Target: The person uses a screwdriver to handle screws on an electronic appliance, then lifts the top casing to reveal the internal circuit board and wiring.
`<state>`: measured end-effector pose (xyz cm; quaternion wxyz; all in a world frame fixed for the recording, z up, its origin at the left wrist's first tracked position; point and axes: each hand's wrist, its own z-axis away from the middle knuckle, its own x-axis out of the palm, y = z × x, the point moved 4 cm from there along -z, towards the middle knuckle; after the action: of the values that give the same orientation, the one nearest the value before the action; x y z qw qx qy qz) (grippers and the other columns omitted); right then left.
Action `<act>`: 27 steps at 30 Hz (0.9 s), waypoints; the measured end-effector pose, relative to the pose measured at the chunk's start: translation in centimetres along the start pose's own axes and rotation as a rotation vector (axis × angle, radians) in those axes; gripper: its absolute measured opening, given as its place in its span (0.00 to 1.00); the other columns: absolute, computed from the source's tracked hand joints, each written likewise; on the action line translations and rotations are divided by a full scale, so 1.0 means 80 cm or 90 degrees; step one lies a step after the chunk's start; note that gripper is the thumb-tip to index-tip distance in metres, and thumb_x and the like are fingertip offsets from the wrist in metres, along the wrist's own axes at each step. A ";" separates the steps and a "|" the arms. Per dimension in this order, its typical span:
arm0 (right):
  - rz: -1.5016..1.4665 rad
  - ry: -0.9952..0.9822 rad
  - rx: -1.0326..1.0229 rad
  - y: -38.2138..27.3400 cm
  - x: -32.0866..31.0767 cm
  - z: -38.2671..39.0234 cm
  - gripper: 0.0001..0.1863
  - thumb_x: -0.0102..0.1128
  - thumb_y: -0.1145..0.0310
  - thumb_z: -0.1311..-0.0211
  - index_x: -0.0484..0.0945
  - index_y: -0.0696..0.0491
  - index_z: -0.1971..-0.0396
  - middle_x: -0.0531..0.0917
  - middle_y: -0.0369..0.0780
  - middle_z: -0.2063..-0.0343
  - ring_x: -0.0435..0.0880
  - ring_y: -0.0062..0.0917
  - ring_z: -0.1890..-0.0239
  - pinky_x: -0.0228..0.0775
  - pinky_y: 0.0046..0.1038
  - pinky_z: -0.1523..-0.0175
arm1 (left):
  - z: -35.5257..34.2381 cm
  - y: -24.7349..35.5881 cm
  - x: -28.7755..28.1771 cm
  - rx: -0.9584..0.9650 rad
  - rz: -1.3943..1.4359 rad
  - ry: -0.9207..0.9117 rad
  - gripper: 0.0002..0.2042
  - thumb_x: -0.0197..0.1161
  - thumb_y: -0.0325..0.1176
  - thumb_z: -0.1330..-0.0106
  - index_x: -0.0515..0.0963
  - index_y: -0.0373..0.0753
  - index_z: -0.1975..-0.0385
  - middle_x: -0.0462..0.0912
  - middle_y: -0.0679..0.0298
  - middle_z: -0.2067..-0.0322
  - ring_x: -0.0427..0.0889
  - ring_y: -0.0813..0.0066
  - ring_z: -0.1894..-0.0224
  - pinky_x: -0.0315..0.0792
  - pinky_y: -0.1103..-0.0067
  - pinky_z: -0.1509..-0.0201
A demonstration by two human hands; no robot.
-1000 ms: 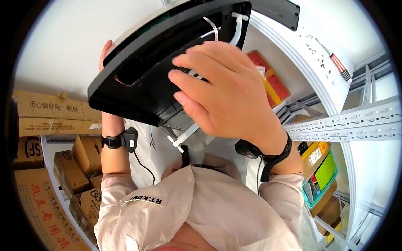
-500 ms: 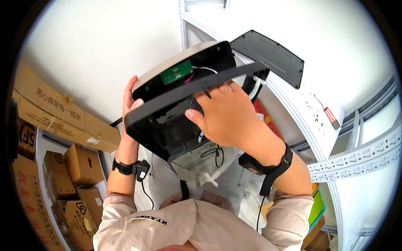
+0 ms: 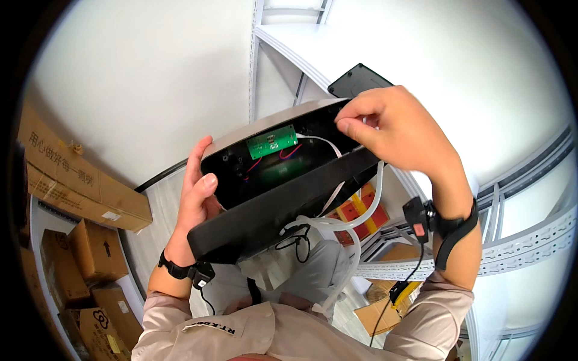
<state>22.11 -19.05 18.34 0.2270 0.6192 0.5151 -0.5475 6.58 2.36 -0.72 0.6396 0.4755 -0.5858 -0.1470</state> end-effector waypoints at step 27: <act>0.309 -0.262 -0.204 0.006 0.108 -0.050 0.18 0.57 0.79 0.40 0.81 0.55 0.49 0.86 0.47 0.67 0.88 0.42 0.66 0.81 0.37 0.65 | -0.027 0.006 -0.001 -0.110 0.045 -0.030 0.47 0.74 0.34 0.41 0.52 0.41 0.23 0.71 0.58 0.37 0.78 0.72 0.45 0.76 0.79 0.47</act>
<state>23.17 -12.48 11.56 0.5437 0.5569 0.3757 -0.5031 8.28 3.56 -0.11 0.6690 0.3937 -0.6024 -0.1858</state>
